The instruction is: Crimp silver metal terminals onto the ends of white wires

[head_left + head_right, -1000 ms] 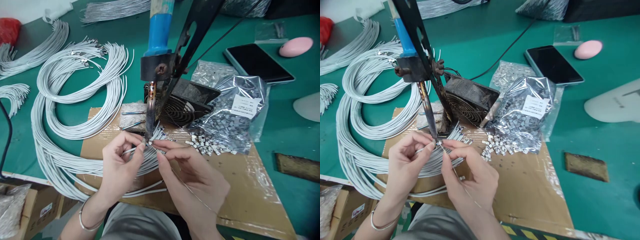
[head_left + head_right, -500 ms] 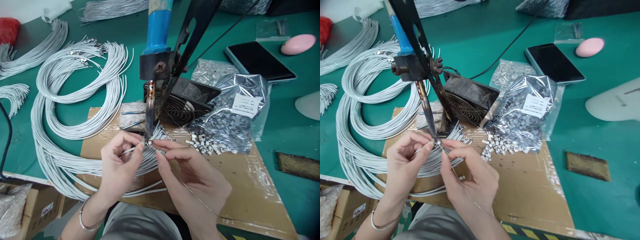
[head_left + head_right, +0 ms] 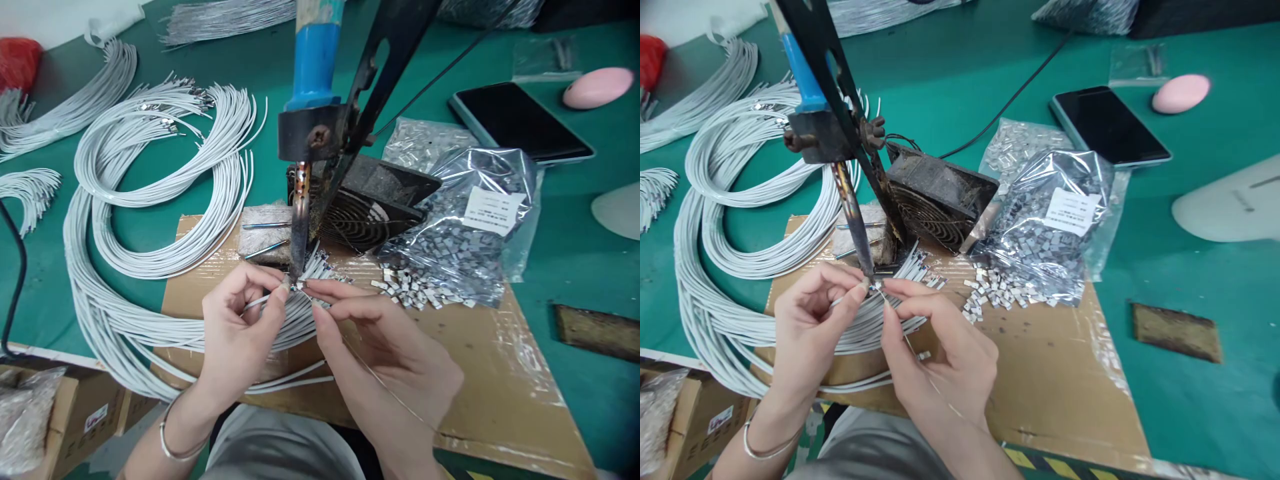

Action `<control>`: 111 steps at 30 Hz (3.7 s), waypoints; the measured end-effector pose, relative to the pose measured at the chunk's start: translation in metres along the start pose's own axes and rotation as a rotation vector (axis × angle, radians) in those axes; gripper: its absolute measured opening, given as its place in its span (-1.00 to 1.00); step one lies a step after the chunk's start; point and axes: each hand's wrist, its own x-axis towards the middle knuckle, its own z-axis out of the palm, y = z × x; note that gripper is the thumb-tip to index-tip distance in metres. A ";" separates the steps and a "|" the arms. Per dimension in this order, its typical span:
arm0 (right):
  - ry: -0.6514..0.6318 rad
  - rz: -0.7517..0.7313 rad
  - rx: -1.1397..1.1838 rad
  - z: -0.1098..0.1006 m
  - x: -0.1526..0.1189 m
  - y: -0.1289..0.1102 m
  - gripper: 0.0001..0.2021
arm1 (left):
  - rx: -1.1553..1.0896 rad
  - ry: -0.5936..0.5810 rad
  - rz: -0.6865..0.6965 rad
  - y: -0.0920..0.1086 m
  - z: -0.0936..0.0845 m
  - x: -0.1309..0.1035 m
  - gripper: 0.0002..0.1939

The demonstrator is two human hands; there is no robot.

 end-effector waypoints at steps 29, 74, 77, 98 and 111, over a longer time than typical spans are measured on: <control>0.019 -0.012 -0.012 0.001 0.000 0.000 -0.80 | 0.015 -0.018 0.019 -0.001 -0.002 0.000 -0.87; 0.013 -0.083 -0.055 0.001 0.001 0.002 -0.77 | 0.011 -0.029 0.107 -0.004 -0.003 0.001 -0.86; 0.006 -0.099 -0.067 0.001 0.001 0.002 -0.78 | 0.020 -0.024 0.106 -0.005 -0.004 0.000 -0.86; 0.079 0.013 0.002 -0.004 0.001 -0.002 -0.88 | 0.018 -0.041 -0.013 0.001 -0.006 -0.011 -0.86; 0.420 0.274 -0.116 -0.116 -0.011 0.032 -0.36 | 0.311 -0.431 0.321 -0.039 -0.053 -0.092 -0.78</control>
